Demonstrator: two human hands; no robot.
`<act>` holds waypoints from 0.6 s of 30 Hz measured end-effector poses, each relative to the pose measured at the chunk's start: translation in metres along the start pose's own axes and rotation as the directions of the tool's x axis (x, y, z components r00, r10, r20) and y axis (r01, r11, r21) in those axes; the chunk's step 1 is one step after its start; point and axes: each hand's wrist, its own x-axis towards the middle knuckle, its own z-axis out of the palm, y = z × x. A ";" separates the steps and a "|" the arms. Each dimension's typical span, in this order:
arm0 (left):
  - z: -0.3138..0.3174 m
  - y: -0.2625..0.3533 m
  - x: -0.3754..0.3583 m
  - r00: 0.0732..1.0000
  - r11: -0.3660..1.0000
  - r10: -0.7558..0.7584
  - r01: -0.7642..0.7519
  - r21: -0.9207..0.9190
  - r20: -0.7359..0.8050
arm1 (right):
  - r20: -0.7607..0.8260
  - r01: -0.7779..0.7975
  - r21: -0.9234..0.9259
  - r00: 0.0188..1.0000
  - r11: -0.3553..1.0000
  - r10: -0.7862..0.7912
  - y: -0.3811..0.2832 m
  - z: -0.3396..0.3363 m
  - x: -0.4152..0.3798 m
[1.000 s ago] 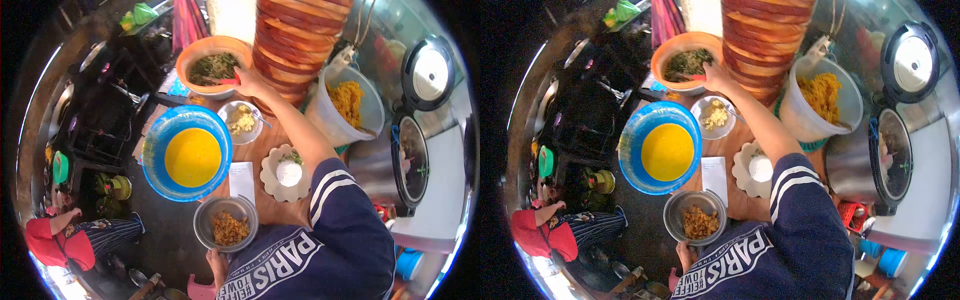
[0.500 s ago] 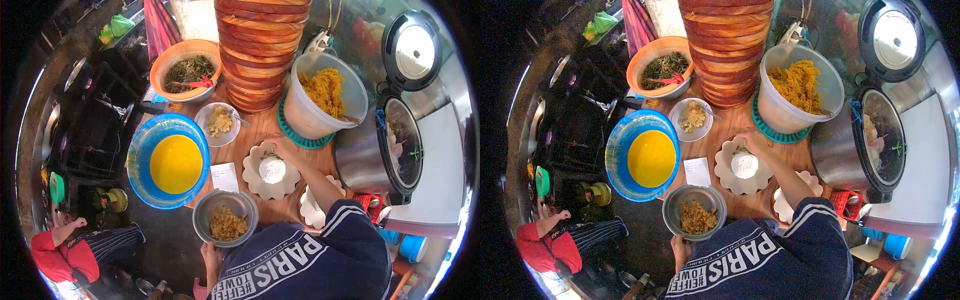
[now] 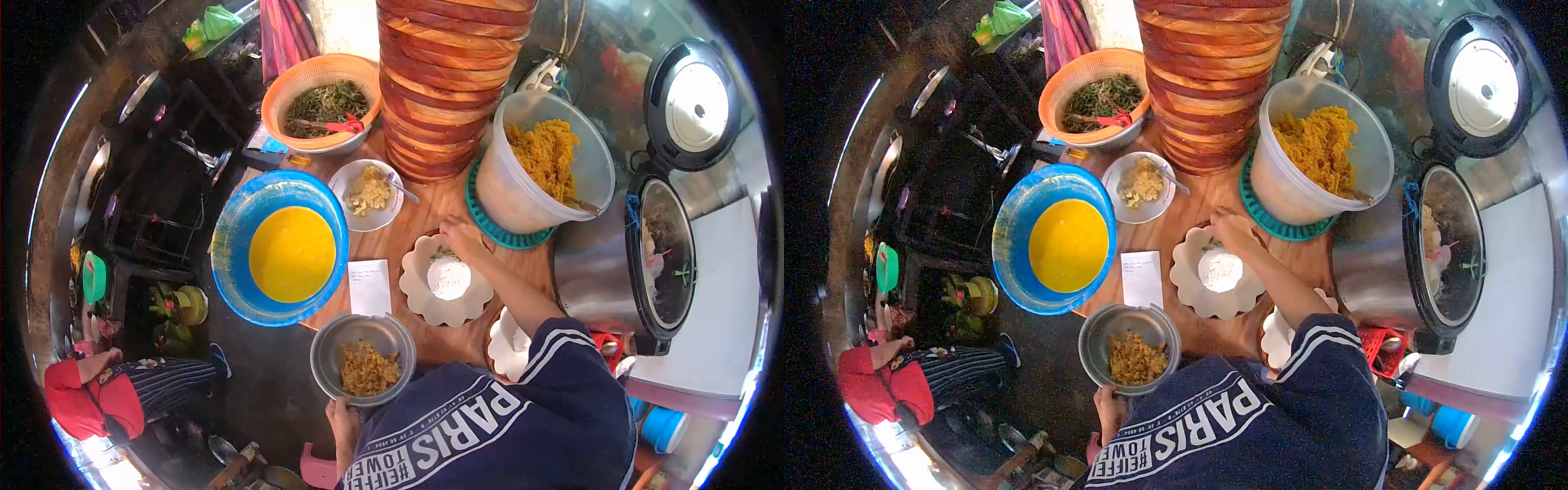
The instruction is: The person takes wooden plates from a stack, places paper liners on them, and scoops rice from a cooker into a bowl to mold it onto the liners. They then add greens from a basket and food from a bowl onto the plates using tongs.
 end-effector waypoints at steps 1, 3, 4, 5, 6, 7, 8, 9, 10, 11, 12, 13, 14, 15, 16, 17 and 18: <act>0.006 0.011 -0.004 0.994 0.992 -0.109 0.107 -0.060 -0.031 | 0.002 0.000 0.002 1.000 1.000 0.000 -0.002 -0.007 0.003; 0.007 0.014 -0.006 0.974 0.970 -0.218 0.209 -0.125 -0.061 | -0.022 0.132 0.060 0.991 0.989 -0.131 -0.002 -0.014 0.010; 0.004 0.007 -0.007 0.982 0.976 -0.181 0.171 -0.137 -0.061 | -0.016 0.130 0.063 0.991 0.989 -0.129 0.002 -0.014 0.009; 0.002 0.002 -0.006 0.988 0.980 -0.141 0.132 -0.147 -0.055 | 0.138 -0.001 0.179 0.990 0.984 -0.024 0.008 -0.018 0.010; -0.001 0.000 -0.008 0.988 0.980 -0.144 0.135 -0.146 -0.051 | 0.297 -0.149 0.269 0.953 0.951 0.065 0.017 -0.018 0.008; -0.004 -0.001 -0.009 0.988 0.984 -0.151 0.147 -0.101 -0.037 | 0.288 -0.186 0.306 0.953 0.934 0.095 0.025 -0.018 0.006; -0.006 -0.003 -0.008 0.987 0.986 -0.157 0.155 -0.058 -0.023 | 0.287 -0.186 0.304 0.953 0.934 0.096 0.033 -0.019 0.001; -0.003 0.003 -0.011 0.988 0.986 -0.156 0.155 -0.059 -0.022 | 0.308 -0.204 0.309 0.946 0.929 0.105 0.040 -0.022 -0.003; 0.002 0.013 -0.016 0.977 0.976 -0.210 0.207 -0.073 -0.035 | 0.328 -0.222 0.314 0.938 0.923 0.113 0.045 -0.024 -0.007; 0.005 0.018 -0.019 0.963 0.962 -0.264 0.259 -0.089 -0.048 | 0.327 -0.221 0.313 0.938 0.924 0.114 0.050 -0.026 -0.010; 0.004 0.015 -0.017 0.963 0.962 -0.264 0.259 -0.088 -0.045 | 0.365 -0.253 0.335 0.923 0.908 0.122 0.054 -0.028 -0.013; 0.001 0.009 -0.014 0.963 0.963 -0.261 0.254 -0.094 -0.066 | 0.404 -0.287 0.356 0.905 0.890 0.130 0.057 -0.029 -0.015; 0.000 0.004 -0.012 0.962 0.963 -0.258 0.249 -0.098 -0.086 | 0.404 -0.290 0.354 0.905 0.889 0.134 0.058 -0.029 -0.018; -0.001 0.002 -0.010 0.963 0.964 -0.258 0.250 -0.096 -0.083 | 0.396 -0.302 0.352 0.906 0.886 0.152 0.058 -0.029 -0.018; -0.001 0.000 -0.009 0.966 0.963 -0.247 0.237 -0.125 -0.072 | 0.388 -0.314 0.353 0.906 0.882 0.167 0.057 -0.029 -0.018; -0.002 -0.001 -0.007 0.970 0.962 -0.237 0.225 -0.155 -0.063 | 0.387 -0.315 0.354 0.907 0.881 0.169 0.056 -0.028 -0.017; -0.003 -0.003 -0.006 0.970 0.963 -0.235 0.223 -0.153 -0.063 | 0.380 -0.320 0.359 0.908 0.877 0.176 0.056 -0.027 -0.017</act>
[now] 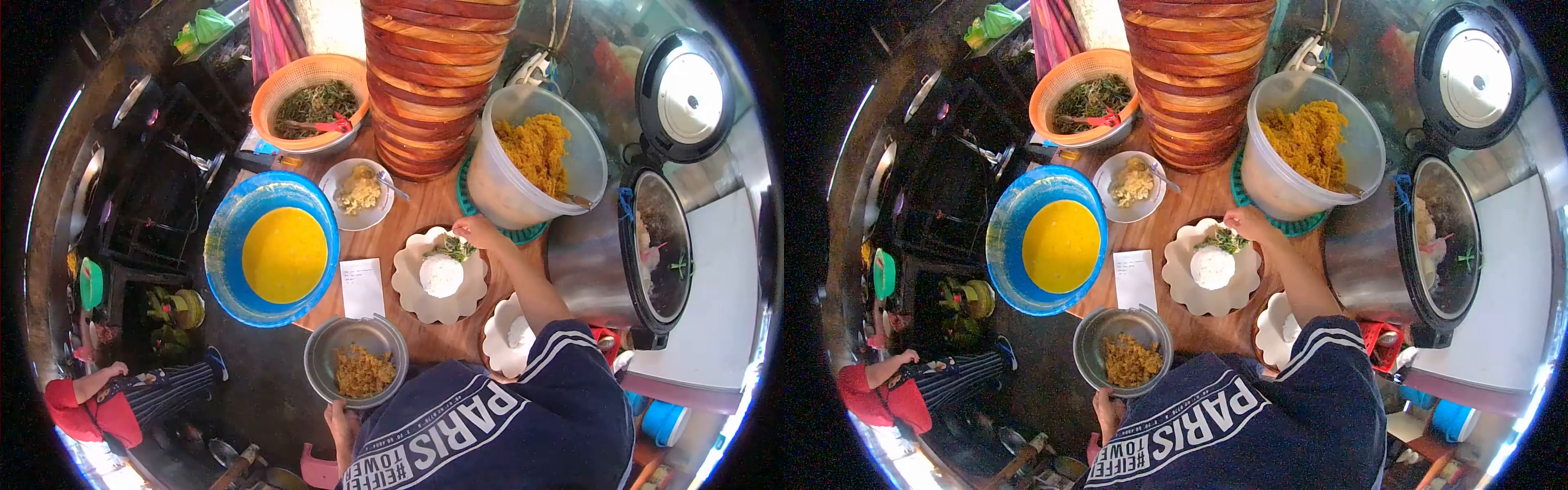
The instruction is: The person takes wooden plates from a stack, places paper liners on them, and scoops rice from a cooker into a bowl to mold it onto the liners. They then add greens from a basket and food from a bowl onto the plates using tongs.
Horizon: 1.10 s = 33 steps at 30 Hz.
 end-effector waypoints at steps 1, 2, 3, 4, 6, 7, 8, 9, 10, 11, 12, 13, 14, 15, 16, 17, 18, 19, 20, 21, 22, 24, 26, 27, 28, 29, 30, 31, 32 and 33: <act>-0.001 -0.001 0.001 1.000 1.000 0.008 -0.008 -0.008 0.010 | -0.009 -0.004 0.008 1.000 1.000 0.005 0.000 0.001 0.000; -0.003 -0.001 0.002 1.000 1.000 0.016 -0.016 -0.018 0.019 | -0.009 -0.004 0.010 1.000 1.000 0.004 0.000 0.001 0.001; -0.001 0.001 0.000 1.000 1.000 0.017 -0.016 -0.017 0.017 | -0.021 0.010 -0.031 1.000 0.999 -0.011 0.003 0.002 0.003; 0.001 0.003 -0.003 1.000 1.000 0.018 -0.018 0.022 0.007 | -0.030 0.024 -0.072 0.999 0.997 -0.026 0.006 0.004 0.006; 0.003 0.007 -0.006 1.000 0.998 0.015 -0.015 0.061 -0.002 | -0.016 0.042 -0.093 0.999 0.995 -0.043 0.009 0.005 0.008; 0.004 0.008 -0.006 1.000 0.996 0.002 0.000 0.088 -0.018 | -0.004 0.058 -0.116 0.998 0.992 -0.059 0.011 0.004 0.008; 0.005 0.009 -0.007 0.999 0.993 -0.011 0.014 0.114 -0.032 | -0.003 0.056 -0.119 0.998 0.991 -0.057 0.012 0.004 0.006; 0.005 0.010 -0.009 0.999 0.994 -0.011 0.015 0.112 -0.032 | -0.012 0.046 -0.143 0.999 0.989 -0.048 0.011 0.004 0.005; 0.006 0.013 -0.012 1.000 0.994 0.001 -0.002 0.111 0.006 | -0.020 0.043 -0.167 0.999 0.985 -0.047 0.008 0.004 0.007; 0.008 0.015 -0.012 0.999 0.994 0.020 -0.024 0.104 0.042 | -0.018 0.058 -0.168 0.998 0.984 -0.062 0.005 0.005 0.007; 0.007 0.012 -0.008 0.999 0.995 0.035 -0.038 0.090 0.034 | -0.091 0.020 -0.204 0.995 0.979 -0.040 -0.013 -0.001 0.002; 0.004 0.004 -0.002 0.999 0.996 0.054 -0.055 0.064 0.007 | -0.164 -0.015 -0.236 0.986 0.972 -0.024 -0.036 -0.013 0.005; 0.003 0.000 0.002 0.997 0.997 0.073 -0.072 0.035 -0.020 | -0.161 0.012 -0.238 0.986 0.971 -0.052 -0.062 -0.025 0.015; 0.003 0.001 0.002 0.999 0.999 0.037 -0.037 0.003 -0.017 | -0.282 0.077 -0.185 0.951 0.980 -0.128 -0.093 -0.035 0.026; 0.007 0.007 -0.002 0.998 0.999 0.050 -0.051 -0.013 -0.025 | -0.401 0.145 -0.136 0.896 0.980 -0.188 -0.123 -0.042 0.035; 0.010 0.015 -0.008 1.000 0.999 0.002 -0.001 0.043 -0.004 | -0.481 0.238 -0.108 0.837 0.965 -0.261 -0.154 -0.048 0.051; 0.013 0.020 -0.009 0.999 0.994 -0.050 0.048 0.103 0.016 | -0.560 0.328 -0.086 0.765 0.941 -0.318 -0.182 -0.053 0.071; 0.010 0.017 -0.005 0.998 0.995 -0.058 0.057 0.079 0.015 | -0.559 0.358 -0.057 0.762 0.932 -0.327 -0.208 -0.054 0.091; 0.011 0.014 -0.003 0.999 0.997 -0.046 0.045 0.069 0.015 | -0.559 0.386 -0.029 0.759 0.922 -0.335 -0.230 -0.055 0.113; 0.014 0.010 -0.001 1.000 1.000 0.007 -0.007 0.020 0.003 | -0.565 0.402 -0.147 0.715 0.904 -0.411 -0.244 -0.051 0.144; 0.018 0.010 0.003 0.998 0.998 0.062 -0.062 -0.031 -0.010 | -0.563 0.413 -0.265 0.667 0.871 -0.488 -0.254 -0.046 0.176; 0.021 0.025 -0.006 0.999 0.999 -0.028 0.029 0.041 -0.022 | -0.471 0.225 -0.483 0.748 0.846 -0.467 -0.272 -0.034 0.228; 0.008 0.010 0.000 0.962 0.940 0.270 -0.272 0.208 0.036 | -0.433 0.089 -0.552 0.819 0.829 -0.376 -0.279 -0.016 0.275; 0.005 0.021 -0.004 0.999 0.999 -0.051 0.050 -0.017 -0.013 | -0.292 0.004 -0.525 0.939 0.851 -0.185 -0.284 -0.017 0.285; 0.004 0.024 -0.003 0.999 0.999 -0.040 0.040 -0.025 -0.018 | -0.130 -0.089 -0.516 0.991 0.852 0.026 -0.286 -0.018 0.293; 0.003 0.023 -0.003 0.997 0.999 -0.033 0.031 -0.028 -0.073 | -0.128 -0.080 -0.515 0.992 0.853 0.016 -0.285 -0.019 0.300; 0.004 0.023 -0.002 0.992 0.999 -0.027 0.023 -0.029 -0.124 | -0.087 -0.069 -0.502 0.996 0.862 0.029 -0.283 -0.022 0.306; 0.006 0.027 -0.003 0.983 0.999 -0.028 0.021 -0.039 -0.184 | -0.047 -0.060 -0.489 0.998 0.871 0.042 -0.284 -0.028 0.308; 0.006 0.030 -0.001 0.983 0.999 -0.028 0.020 -0.048 -0.183 | -0.111 -0.038 -0.505 0.994 0.862 -0.022 -0.283 -0.034 0.309; 0.004 0.032 0.001 0.986 0.998 -0.044 0.035 -0.060 -0.161 | -0.099 -0.018 -0.533 0.994 0.846 -0.041 -0.286 -0.045 0.308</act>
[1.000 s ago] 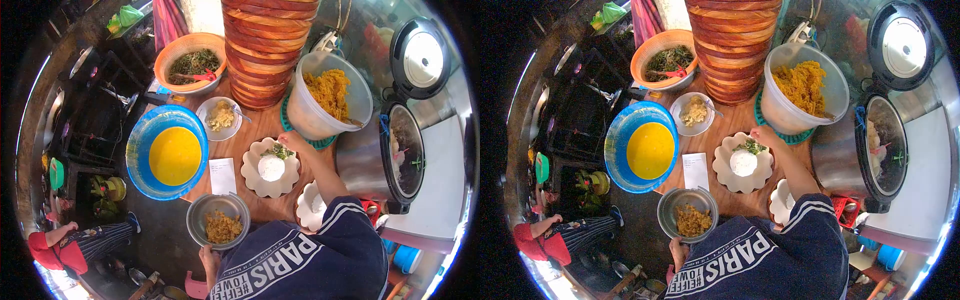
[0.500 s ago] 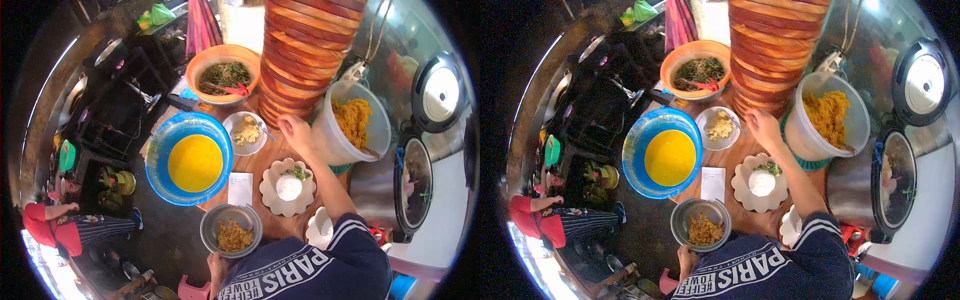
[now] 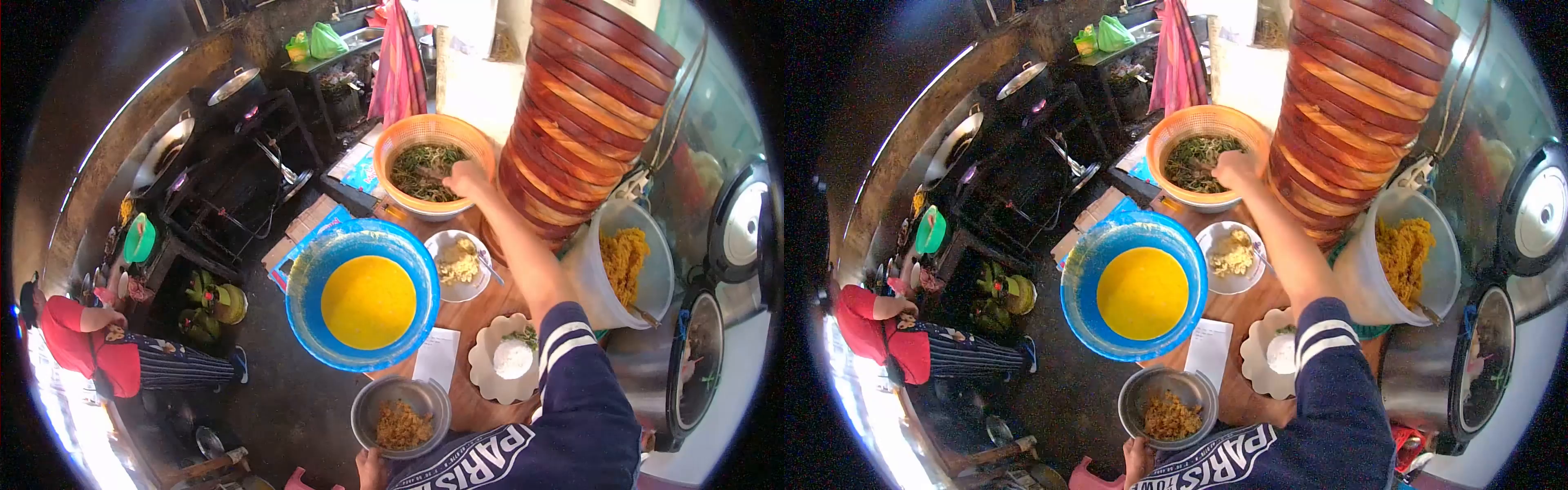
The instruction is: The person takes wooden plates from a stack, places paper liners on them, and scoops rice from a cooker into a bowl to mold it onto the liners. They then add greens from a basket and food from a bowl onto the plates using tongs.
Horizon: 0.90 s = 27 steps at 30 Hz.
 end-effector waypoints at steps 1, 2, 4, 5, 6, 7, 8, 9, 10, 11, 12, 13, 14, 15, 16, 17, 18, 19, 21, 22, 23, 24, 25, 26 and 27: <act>-0.002 0.002 0.001 1.000 1.000 -0.019 0.019 -0.004 0.021 | 0.003 0.019 -0.028 1.000 0.999 -0.019 0.003 -0.014 -0.001; -0.004 0.003 0.002 0.998 0.999 -0.037 0.038 -0.005 0.043 | 0.037 0.019 -0.050 0.999 0.999 -0.017 0.004 -0.028 -0.001; 0.002 0.003 0.009 0.999 0.999 -0.018 0.019 -0.040 0.035 | 0.079 0.084 -0.139 0.994 0.987 -0.073 0.008 -0.051 -0.002; 0.006 0.004 0.013 1.000 0.997 0.005 -0.003 -0.074 0.025 | 0.076 0.082 -0.143 0.995 0.986 -0.072 0.006 -0.057 -0.003; 0.008 0.010 0.011 1.000 0.997 0.005 -0.003 -0.075 0.030 | 0.121 0.148 -0.215 0.985 0.966 -0.124 0.003 -0.062 -0.008; 0.010 0.020 0.007 0.999 0.999 -0.035 0.035 -0.005 0.033 | 0.167 0.214 -0.282 0.971 0.935 -0.172 -0.001 -0.065 -0.011; 0.012 0.026 0.006 0.997 0.995 -0.074 0.072 0.065 0.033 | 0.173 0.226 -0.327 0.969 0.918 -0.177 -0.002 -0.057 -0.009; 0.011 0.026 0.009 0.997 0.996 -0.072 0.069 0.064 0.036 | 0.152 0.180 -0.339 0.979 0.923 -0.135 -0.012 -0.057 -0.018; 0.008 0.023 0.012 0.996 0.996 -0.063 0.058 0.075 0.070 | 0.176 0.213 -0.370 0.972 0.904 -0.157 -0.004 -0.038 -0.005; 0.004 0.020 0.015 0.993 0.995 -0.053 0.045 0.085 0.102 | 0.201 0.248 -0.399 0.963 0.883 -0.180 0.004 -0.020 0.007; 0.001 0.014 0.022 0.994 0.996 -0.048 0.040 0.080 0.101 | 0.148 0.209 -0.396 0.975 0.894 -0.163 0.005 -0.017 0.006; -0.002 0.008 0.029 0.997 0.996 -0.035 0.029 0.083 0.074 | 0.148 0.212 -0.396 0.975 0.894 -0.166 0.009 -0.010 0.010; -0.006 0.003 0.034 0.999 0.996 -0.024 0.020 0.091 0.047 | 0.083 0.163 -0.382 0.986 0.910 -0.142 0.012 -0.001 0.013; -0.003 0.008 0.027 0.999 0.996 -0.023 0.019 0.091 0.048 | 0.015 0.114 -0.368 0.993 0.923 -0.117 0.016 0.004 0.016; 0.003 0.016 0.013 0.997 0.998 0.012 -0.017 0.059 0.077 | 0.014 0.115 -0.369 0.993 0.922 -0.118 0.017 0.004 0.016; 0.006 0.021 0.005 0.993 0.998 0.048 -0.051 0.027 0.105 | -0.015 0.078 -0.328 0.996 0.941 -0.088 0.019 0.003 0.016; 0.006 0.021 0.005 0.993 0.998 0.047 -0.051 0.027 0.105 | -0.041 0.041 -0.284 0.998 0.958 -0.055 0.019 0.001 0.013; 0.006 0.022 0.004 0.993 0.996 0.047 -0.055 0.076 0.105 | -0.039 0.041 -0.284 0.998 0.958 -0.054 0.021 -0.004 0.012; 0.006 0.020 0.007 0.993 0.991 0.047 -0.060 0.122 0.107 | 0.009 0.041 -0.248 0.999 0.968 -0.040 0.027 -0.024 0.011; 0.005 0.014 0.010 0.987 0.987 0.105 -0.119 0.110 0.123 | 0.033 -0.049 -0.092 0.998 0.995 0.052 0.024 -0.035 0.008; 0.005 0.009 0.013 0.977 0.980 0.160 -0.175 0.099 0.140 | 0.036 -0.053 -0.098 0.998 0.994 0.057 0.021 -0.044 0.004; 0.005 0.005 0.014 0.978 0.981 0.152 -0.167 0.101 0.145 | 0.009 -0.051 -0.096 0.999 0.994 0.052 0.018 -0.049 0.001; 0.005 0.002 0.016 0.982 0.989 0.125 -0.135 0.066 0.141 | -0.018 -0.048 -0.092 0.999 0.995 0.046 0.018 -0.051 -0.001; 0.005 0.001 0.018 0.985 0.994 0.102 -0.107 0.028 0.139 | -0.043 -0.007 -0.160 0.999 0.987 0.001 0.022 -0.046 0.001; 0.007 0.004 0.018 0.984 0.994 0.103 -0.108 0.029 0.142 | -0.046 -0.011 -0.160 0.999 0.987 0.004 0.020 -0.053 -0.001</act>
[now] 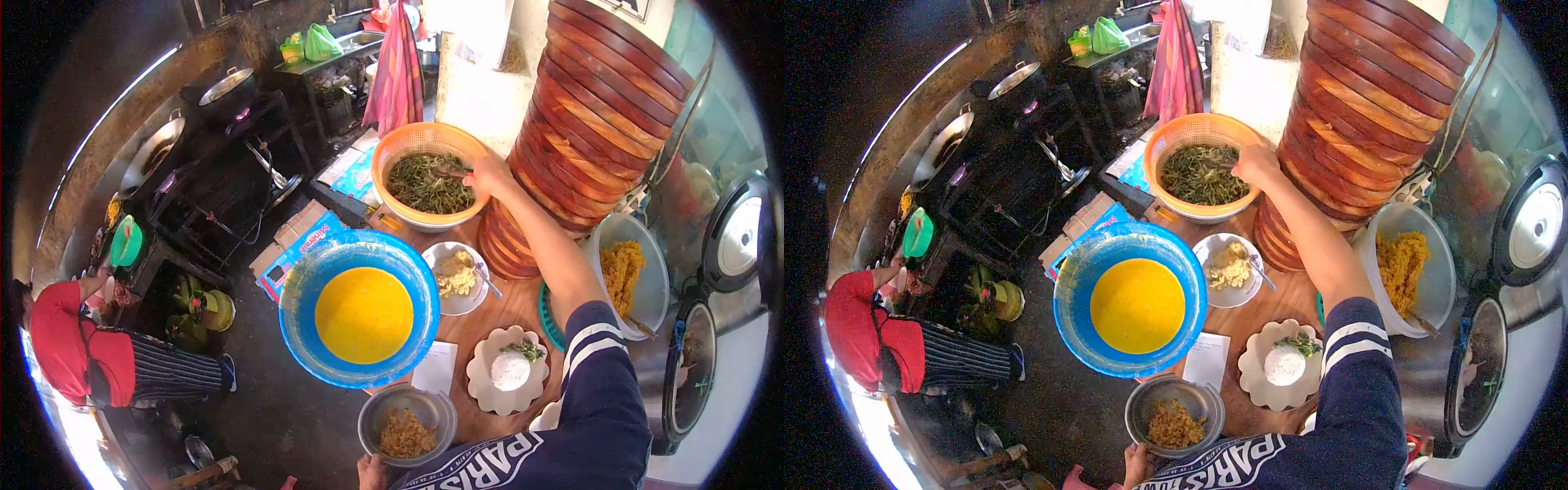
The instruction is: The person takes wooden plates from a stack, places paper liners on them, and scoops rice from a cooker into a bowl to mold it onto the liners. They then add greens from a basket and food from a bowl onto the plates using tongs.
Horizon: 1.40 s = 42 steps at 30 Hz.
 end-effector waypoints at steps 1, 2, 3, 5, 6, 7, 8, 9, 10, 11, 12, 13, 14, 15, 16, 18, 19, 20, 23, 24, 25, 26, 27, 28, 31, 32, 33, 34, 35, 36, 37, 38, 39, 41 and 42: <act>0.002 0.004 0.001 0.993 0.996 -0.092 0.093 0.004 -0.069 | 0.002 -0.021 0.009 1.000 1.000 0.021 -0.001 -0.007 -0.002; 0.005 0.008 0.001 0.973 0.983 -0.183 0.184 -0.002 -0.138 | 0.004 -0.038 0.017 0.999 0.999 0.038 -0.004 -0.013 -0.002; 0.007 0.010 -0.002 0.973 0.983 -0.184 0.185 -0.006 -0.140 | 0.004 -0.034 0.016 0.999 0.999 0.034 -0.005 -0.014 0.003; 0.009 0.013 -0.011 0.995 0.997 -0.080 0.081 0.013 -0.061 | 0.029 -0.007 -0.100 1.000 0.995 0.010 -0.004 -0.014 0.011; 0.008 0.011 -0.010 0.994 0.996 -0.085 0.086 0.014 -0.063 | 0.035 -0.007 -0.101 0.999 0.995 0.011 -0.007 -0.014 0.009; 0.005 0.007 -0.009 0.995 0.996 -0.091 0.090 -0.003 -0.051 | 0.062 0.066 -0.188 0.997 0.980 -0.055 -0.011 -0.013 0.008; 0.004 0.005 -0.007 0.995 0.996 -0.093 0.092 -0.022 -0.038 | 0.092 0.140 -0.272 0.989 0.952 -0.119 -0.017 -0.013 0.008; 0.004 0.005 -0.006 0.995 0.996 -0.092 0.091 -0.024 -0.037 | 0.182 0.173 -0.336 0.976 0.926 -0.116 -0.028 -0.020 0.002; 0.004 0.004 -0.005 0.994 0.994 -0.106 0.105 -0.027 -0.041 | 0.182 0.174 -0.336 0.976 0.926 -0.118 -0.031 -0.005 0.007; 0.004 0.004 -0.005 0.992 0.993 -0.118 0.117 -0.030 -0.046 | 0.133 0.117 -0.343 0.988 0.932 -0.076 -0.034 0.019 0.016; 0.004 0.004 -0.004 0.992 0.993 -0.115 0.114 -0.031 -0.048 | 0.082 0.061 -0.346 0.996 0.936 -0.034 -0.041 0.027 0.018; 0.003 0.003 -0.003 0.992 0.993 -0.115 0.114 -0.032 -0.043 | 0.124 0.072 -0.354 0.992 0.932 -0.030 -0.045 0.032 0.020; 0.002 0.003 -0.003 0.992 0.993 -0.117 0.116 -0.033 -0.039 | 0.123 0.076 -0.351 0.992 0.933 -0.035 -0.048 0.039 0.021; 0.003 0.003 -0.003 0.992 0.993 -0.116 0.114 -0.036 -0.044 | 0.092 0.040 -0.344 0.996 0.938 -0.009 -0.051 0.049 0.023; 0.005 0.003 -0.003 0.993 0.993 -0.110 0.108 -0.055 -0.046 | 0.059 0.002 -0.337 0.998 0.942 0.019 -0.053 0.056 0.027; -0.001 0.003 -0.005 0.992 0.992 -0.112 0.108 -0.066 -0.053 | 0.049 0.015 -0.290 0.999 0.957 0.000 -0.049 0.064 0.028; -0.003 0.003 0.000 0.984 0.987 -0.158 0.156 -0.039 -0.077 | 0.034 0.034 -0.244 0.999 0.969 -0.026 -0.045 0.063 0.029; -0.005 0.004 0.002 0.974 0.979 -0.203 0.203 -0.012 -0.103 | 0.018 0.054 -0.197 0.999 0.979 -0.051 -0.042 0.062 0.028; -0.002 0.008 -0.011 0.997 0.998 -0.070 0.070 0.005 -0.024 | 0.058 0.046 -0.132 0.998 0.990 -0.039 -0.024 0.044 0.018; -0.001 0.008 -0.011 0.997 0.998 -0.069 0.069 0.003 -0.022 | 0.056 0.046 -0.134 0.998 0.990 -0.039 -0.018 0.042 0.017; 0.000 0.008 -0.010 0.999 0.999 -0.018 0.019 0.034 -0.027 | 0.068 0.017 -0.130 0.998 0.991 -0.008 -0.010 0.040 0.017; 0.000 0.007 -0.011 0.999 0.997 0.031 -0.028 0.066 -0.031 | 0.083 -0.013 -0.126 0.996 0.992 0.024 -0.003 0.039 0.015; -0.001 0.008 -0.012 0.999 0.998 0.026 -0.024 0.066 -0.028 | 0.056 -0.053 -0.054 0.997 0.997 0.056 0.002 0.033 0.011; -0.004 0.011 -0.010 0.999 0.998 -0.047 0.048 0.045 -0.019 | 0.056 -0.056 -0.060 0.997 0.997 0.059 0.004 0.028 0.009; -0.003 0.007 -0.007 0.996 0.996 -0.089 0.089 0.013 0.008 | 0.091 -0.012 0.167 0.996 0.986 -0.003 0.013 0.017 0.008; -0.003 0.006 -0.007 0.998 0.998 -0.059 0.059 -0.001 0.021 | 0.090 -0.015 0.167 0.996 0.986 0.000 0.013 0.021 0.014; -0.001 0.006 -0.007 0.998 0.998 -0.058 0.058 0.001 0.025 | 0.195 -0.127 0.312 0.978 0.941 0.067 0.008 0.025 0.019; 0.000 0.007 -0.008 0.999 0.999 -0.032 0.031 0.027 0.037 | 0.307 -0.247 0.437 0.945 0.865 0.115 0.006 0.029 0.022; 0.001 0.008 -0.009 0.999 0.999 -0.005 0.002 0.054 0.048 | 0.354 -0.253 0.429 0.930 0.867 0.096 0.009 0.033 0.020; -0.001 0.008 -0.009 0.999 0.998 -0.001 -0.002 0.057 0.050 | 0.351 -0.255 0.432 0.931 0.865 0.099 0.010 0.033 0.017; -0.004 0.007 -0.009 0.999 0.997 0.000 -0.004 0.074 0.046 | 0.257 -0.170 0.365 0.963 0.915 0.076 0.010 0.032 0.015; -0.005 0.005 -0.008 0.999 0.996 0.000 -0.003 0.086 0.041 | 0.164 -0.085 0.282 0.986 0.956 0.039 0.010 0.031 0.013; -0.004 0.003 -0.007 0.999 0.997 0.000 -0.004 0.080 0.041 | -0.047 -0.025 0.133 0.998 0.991 0.031 0.011 0.035 0.011; -0.004 0.000 -0.009 1.000 0.999 -0.024 0.024 0.026 0.004 | -0.054 -0.001 0.063 0.999 0.998 0.004 0.003 0.012 0.001; -0.004 0.001 -0.011 1.000 0.999 -0.031 0.031 0.026 0.004 | -0.060 0.020 -0.005 0.998 1.000 -0.020 -0.001 0.001 -0.004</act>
